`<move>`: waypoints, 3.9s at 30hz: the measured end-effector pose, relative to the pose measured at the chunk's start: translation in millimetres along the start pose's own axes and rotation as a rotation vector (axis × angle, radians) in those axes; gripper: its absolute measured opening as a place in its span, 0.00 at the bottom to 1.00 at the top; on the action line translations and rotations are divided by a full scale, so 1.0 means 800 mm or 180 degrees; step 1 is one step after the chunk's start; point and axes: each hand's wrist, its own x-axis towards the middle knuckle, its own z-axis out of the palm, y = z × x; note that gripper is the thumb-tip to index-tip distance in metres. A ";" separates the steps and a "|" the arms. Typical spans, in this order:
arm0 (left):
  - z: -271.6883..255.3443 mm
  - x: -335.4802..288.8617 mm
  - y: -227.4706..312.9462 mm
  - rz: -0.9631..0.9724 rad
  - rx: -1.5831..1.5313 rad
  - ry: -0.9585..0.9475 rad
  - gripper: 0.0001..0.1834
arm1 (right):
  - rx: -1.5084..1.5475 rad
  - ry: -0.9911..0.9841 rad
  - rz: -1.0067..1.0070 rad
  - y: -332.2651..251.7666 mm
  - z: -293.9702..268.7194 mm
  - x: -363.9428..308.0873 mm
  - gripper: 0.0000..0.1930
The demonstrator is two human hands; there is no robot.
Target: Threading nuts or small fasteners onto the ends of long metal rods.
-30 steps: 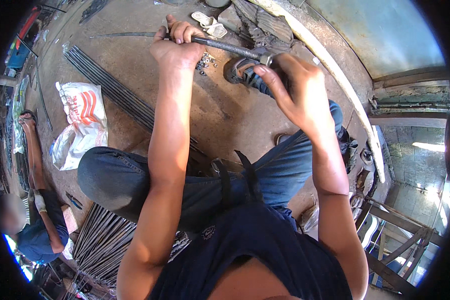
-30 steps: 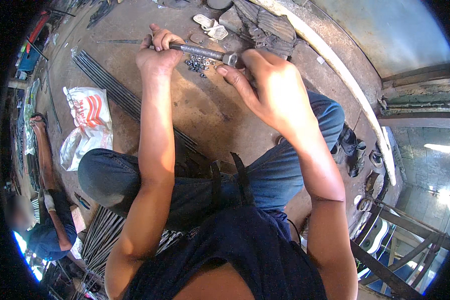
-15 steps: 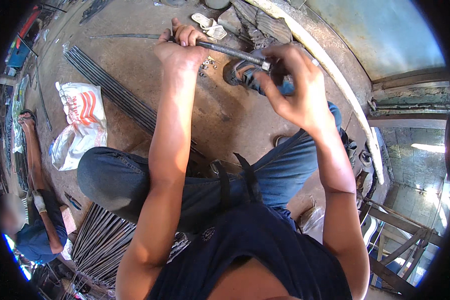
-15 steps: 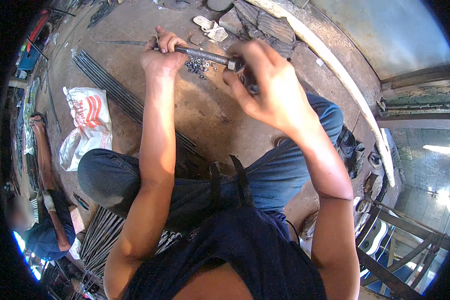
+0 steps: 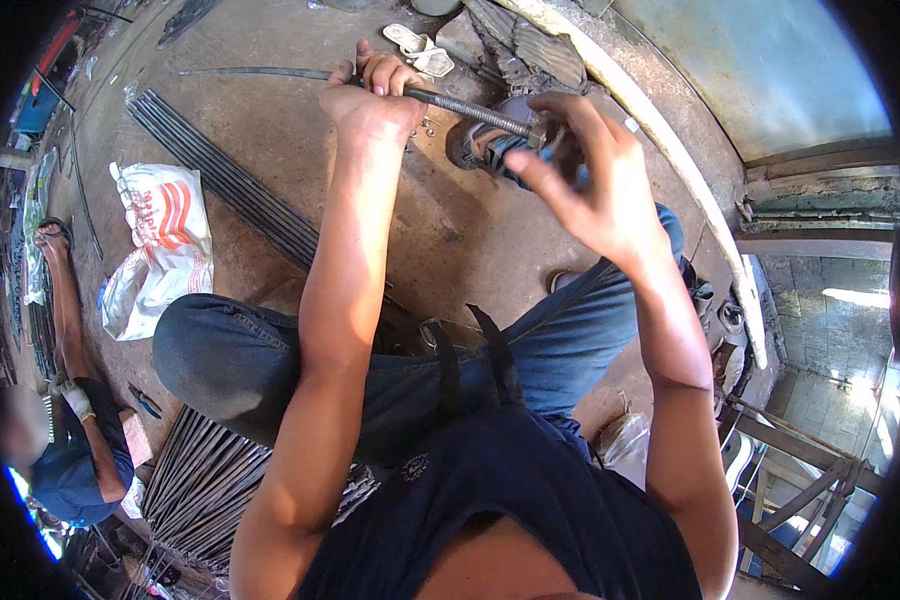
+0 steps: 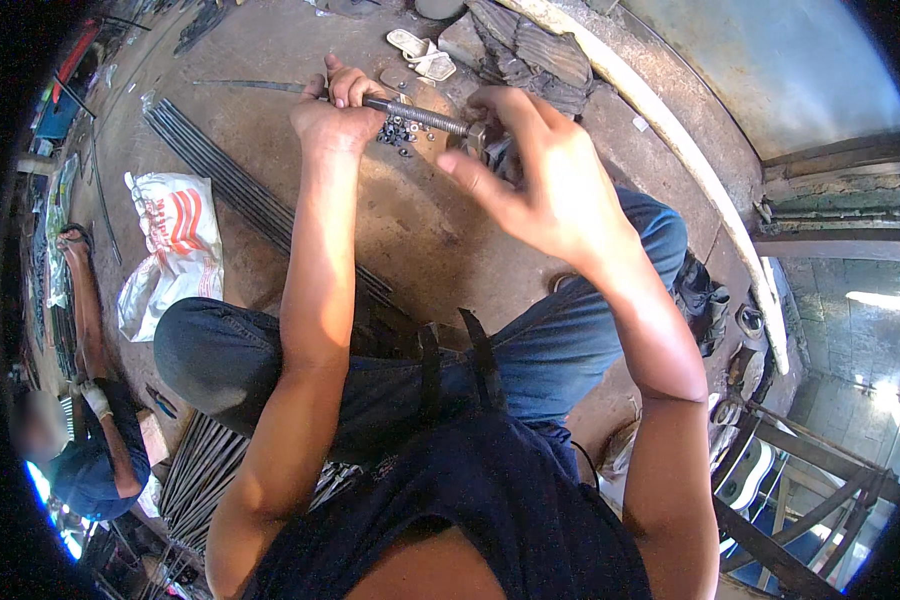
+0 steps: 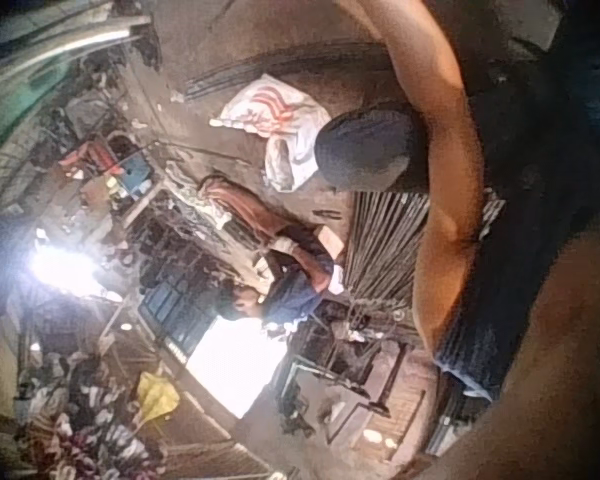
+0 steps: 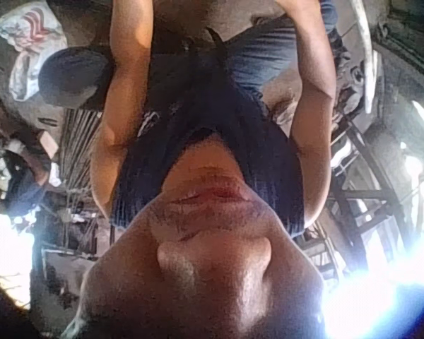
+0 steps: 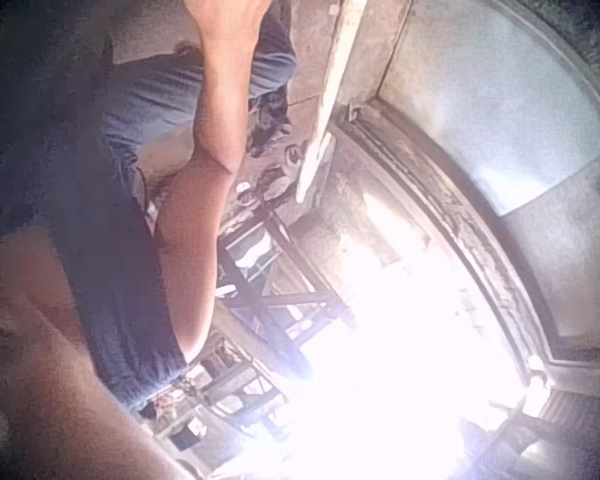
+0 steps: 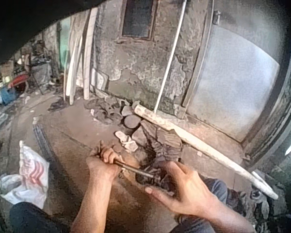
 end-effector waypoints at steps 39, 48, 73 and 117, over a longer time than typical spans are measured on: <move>-0.012 0.010 -0.006 0.0208 0.0231 0.0281 0.22 | 0.0140 -0.0176 0.0101 0.008 0.002 0.008 0.14; -0.008 0.007 -0.006 0.0225 0.0293 0.0349 0.23 | -0.0762 -0.0644 0.0177 0.024 0.000 0.009 0.16; -0.004 0.006 -0.005 0.0185 0.0240 0.0226 0.21 | -0.0783 0.0037 -0.0584 0.023 0.008 -0.004 0.21; -0.009 0.008 0.000 -0.0006 0.0118 0.0102 0.20 | 0.0294 0.0374 -0.0364 0.023 0.025 -0.001 0.28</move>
